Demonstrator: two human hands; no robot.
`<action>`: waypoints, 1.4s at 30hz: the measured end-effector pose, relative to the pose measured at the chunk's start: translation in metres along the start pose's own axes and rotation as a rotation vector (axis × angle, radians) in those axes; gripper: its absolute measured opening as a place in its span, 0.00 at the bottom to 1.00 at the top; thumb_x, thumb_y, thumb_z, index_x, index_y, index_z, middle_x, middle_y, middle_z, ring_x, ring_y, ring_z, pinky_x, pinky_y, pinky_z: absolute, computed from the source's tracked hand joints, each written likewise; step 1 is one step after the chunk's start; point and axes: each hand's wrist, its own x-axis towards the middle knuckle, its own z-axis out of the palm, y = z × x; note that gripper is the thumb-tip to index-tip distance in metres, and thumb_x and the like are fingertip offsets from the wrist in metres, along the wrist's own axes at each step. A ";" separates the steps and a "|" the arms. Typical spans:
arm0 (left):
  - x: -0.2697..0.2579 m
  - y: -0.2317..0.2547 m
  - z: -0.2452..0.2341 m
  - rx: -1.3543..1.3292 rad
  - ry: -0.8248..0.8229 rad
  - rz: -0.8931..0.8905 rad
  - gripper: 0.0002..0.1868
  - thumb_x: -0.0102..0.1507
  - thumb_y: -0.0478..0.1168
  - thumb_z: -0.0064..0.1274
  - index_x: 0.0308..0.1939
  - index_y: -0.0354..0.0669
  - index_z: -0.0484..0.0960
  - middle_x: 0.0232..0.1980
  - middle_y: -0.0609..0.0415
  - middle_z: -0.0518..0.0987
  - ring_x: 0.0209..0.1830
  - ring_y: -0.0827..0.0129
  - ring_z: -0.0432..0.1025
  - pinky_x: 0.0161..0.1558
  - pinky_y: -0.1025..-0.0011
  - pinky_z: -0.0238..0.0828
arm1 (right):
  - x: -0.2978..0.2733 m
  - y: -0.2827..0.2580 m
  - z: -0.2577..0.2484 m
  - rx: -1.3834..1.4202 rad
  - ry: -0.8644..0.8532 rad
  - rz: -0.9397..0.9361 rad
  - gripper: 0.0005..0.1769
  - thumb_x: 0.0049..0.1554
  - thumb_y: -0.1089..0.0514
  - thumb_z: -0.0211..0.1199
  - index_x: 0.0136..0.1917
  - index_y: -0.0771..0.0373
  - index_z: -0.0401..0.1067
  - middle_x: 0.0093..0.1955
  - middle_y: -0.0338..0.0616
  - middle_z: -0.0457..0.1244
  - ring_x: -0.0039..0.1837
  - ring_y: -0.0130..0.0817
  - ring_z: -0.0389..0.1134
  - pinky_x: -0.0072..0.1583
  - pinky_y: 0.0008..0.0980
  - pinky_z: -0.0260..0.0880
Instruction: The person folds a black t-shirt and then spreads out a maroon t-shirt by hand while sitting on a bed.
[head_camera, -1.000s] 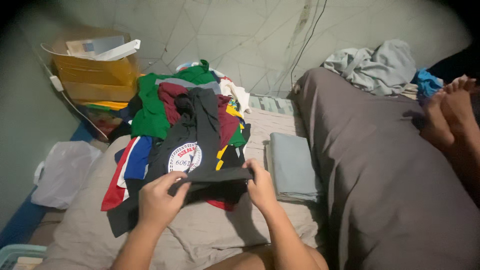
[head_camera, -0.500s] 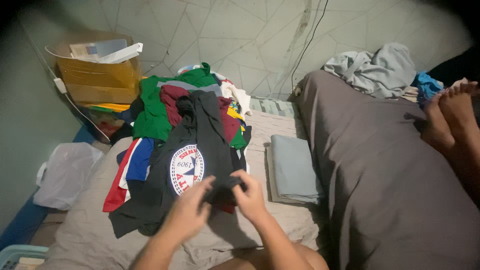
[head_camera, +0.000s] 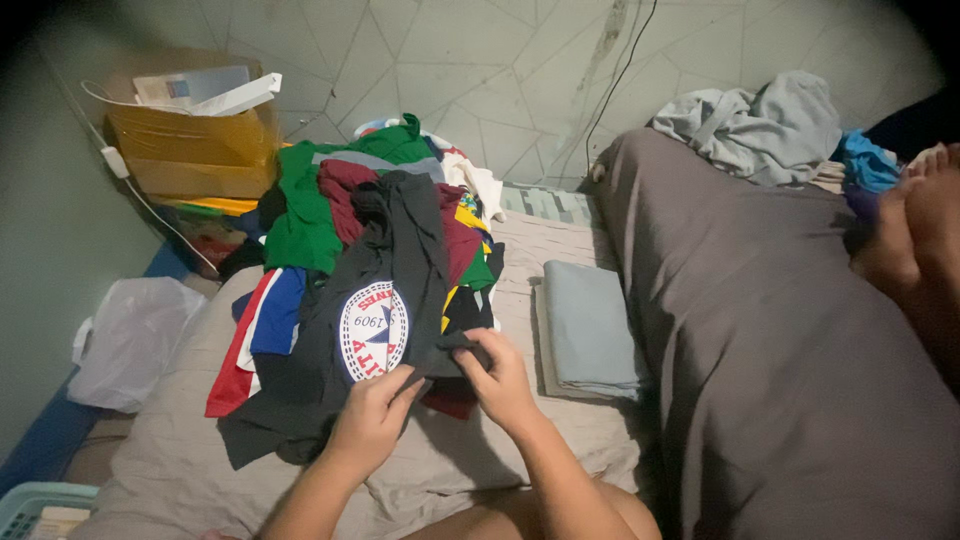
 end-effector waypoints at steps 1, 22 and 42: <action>0.000 0.001 -0.001 -0.030 -0.002 -0.020 0.09 0.65 0.37 0.50 0.40 0.32 0.79 0.31 0.36 0.78 0.33 0.41 0.75 0.32 0.62 0.70 | 0.000 0.003 -0.001 0.009 -0.056 0.048 0.09 0.57 0.60 0.64 0.48 0.68 0.76 0.43 0.51 0.68 0.48 0.45 0.69 0.51 0.38 0.67; 0.001 -0.020 -0.033 0.207 0.260 0.144 0.14 0.56 0.30 0.54 0.46 0.36 0.83 0.44 0.41 0.84 0.45 0.46 0.79 0.45 0.61 0.75 | -0.004 0.008 0.000 0.304 -0.103 0.358 0.03 0.67 0.61 0.53 0.50 0.62 0.63 0.39 0.34 0.54 0.43 0.22 0.54 0.45 0.26 0.56; -0.004 -0.039 -0.012 -0.090 -0.017 -0.203 0.10 0.64 0.37 0.53 0.41 0.30 0.80 0.24 0.46 0.74 0.24 0.71 0.68 0.29 0.70 0.66 | -0.012 0.025 0.010 0.345 0.175 0.210 0.04 0.68 0.59 0.52 0.54 0.60 0.65 0.38 0.28 0.53 0.40 0.17 0.51 0.41 0.21 0.50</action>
